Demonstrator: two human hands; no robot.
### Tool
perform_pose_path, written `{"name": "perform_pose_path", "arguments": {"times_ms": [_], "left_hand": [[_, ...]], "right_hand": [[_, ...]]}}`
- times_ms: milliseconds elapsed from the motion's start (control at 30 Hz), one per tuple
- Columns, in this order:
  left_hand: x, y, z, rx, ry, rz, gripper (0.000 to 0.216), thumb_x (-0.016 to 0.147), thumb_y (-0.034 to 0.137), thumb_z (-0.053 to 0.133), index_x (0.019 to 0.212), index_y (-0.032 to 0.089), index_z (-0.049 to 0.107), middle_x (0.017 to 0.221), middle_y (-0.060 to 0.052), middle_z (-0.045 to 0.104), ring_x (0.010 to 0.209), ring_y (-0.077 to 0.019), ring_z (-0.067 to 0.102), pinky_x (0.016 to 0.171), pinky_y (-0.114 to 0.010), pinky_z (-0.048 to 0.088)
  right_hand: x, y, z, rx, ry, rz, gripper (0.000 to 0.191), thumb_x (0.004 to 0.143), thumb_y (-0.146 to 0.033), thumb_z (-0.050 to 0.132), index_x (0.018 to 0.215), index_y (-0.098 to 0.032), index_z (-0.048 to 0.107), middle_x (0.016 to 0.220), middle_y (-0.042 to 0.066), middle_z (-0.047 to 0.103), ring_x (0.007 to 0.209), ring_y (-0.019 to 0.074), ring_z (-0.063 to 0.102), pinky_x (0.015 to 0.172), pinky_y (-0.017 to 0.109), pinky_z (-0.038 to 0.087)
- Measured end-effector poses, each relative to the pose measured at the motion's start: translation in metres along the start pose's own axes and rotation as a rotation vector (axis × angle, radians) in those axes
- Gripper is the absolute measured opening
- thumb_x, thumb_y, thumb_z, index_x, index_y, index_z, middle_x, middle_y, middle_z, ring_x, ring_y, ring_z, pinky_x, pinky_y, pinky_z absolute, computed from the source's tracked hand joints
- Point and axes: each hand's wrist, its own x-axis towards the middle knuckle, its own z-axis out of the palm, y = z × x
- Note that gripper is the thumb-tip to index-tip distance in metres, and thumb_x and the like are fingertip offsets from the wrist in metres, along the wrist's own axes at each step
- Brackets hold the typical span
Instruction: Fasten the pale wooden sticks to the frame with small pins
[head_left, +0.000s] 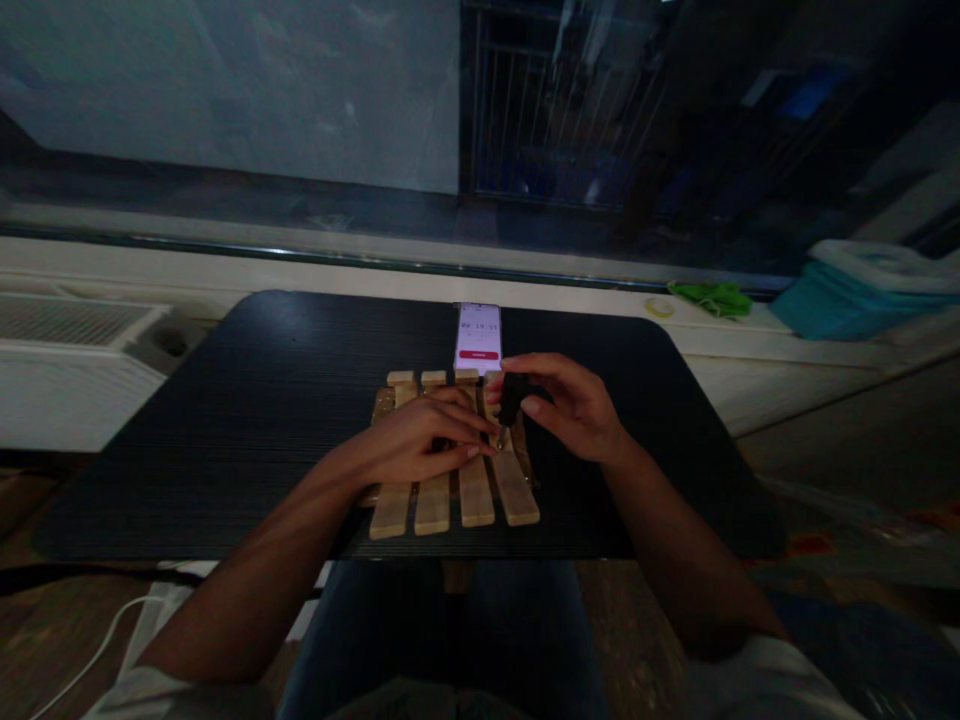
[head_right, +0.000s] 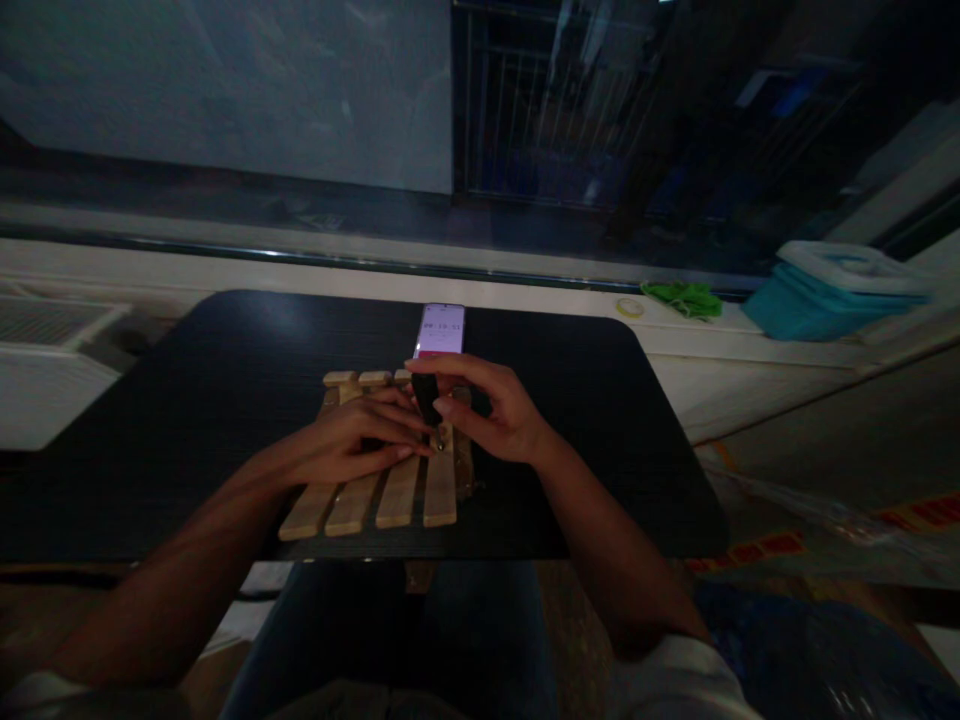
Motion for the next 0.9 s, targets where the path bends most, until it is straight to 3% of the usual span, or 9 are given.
{"name": "perform_pose_path", "arguments": {"times_ms": [300,533,900], "left_hand": [[-0.0012,-0.0012,-0.0003,0.016,-0.01,-0.006,0.025,0.089,0.017,0.052,0.102,0.022,0.073,0.108,-0.004,0.071,0.103,-0.0217,0.058,0.089,-0.038,0.046],[-0.0016,-0.0003,-0.0009,0.013,-0.019,-0.021,0.026,0.089,0.016,0.052,0.103,0.023,0.073,0.11,-0.003,0.071,0.103,-0.0211,0.057,0.09,-0.038,0.046],[-0.0014,-0.0005,-0.0003,0.013,-0.007,-0.008,0.025,0.089,0.017,0.052,0.102,0.02,0.073,0.105,-0.005,0.072,0.097,-0.0209,0.058,0.086,-0.036,0.047]], "right_hand": [[-0.0016,0.0031,0.002,0.062,0.021,0.025,0.04,0.084,-0.022,0.061,0.122,-0.031,0.056,0.107,0.001,0.065,0.089,0.0121,0.064,0.08,0.031,0.055],[-0.0009,0.0021,0.0021,-0.017,0.051,0.057,0.04,0.081,-0.03,0.066,0.12,-0.032,0.057,0.102,0.0,0.065,0.082,0.0126,0.063,0.073,0.028,0.055],[0.0002,0.0053,0.0014,-0.042,0.067,-0.029,0.046,0.077,-0.026,0.072,0.12,-0.036,0.057,0.098,-0.003,0.064,0.08,0.011,0.061,0.069,0.024,0.05]]}}
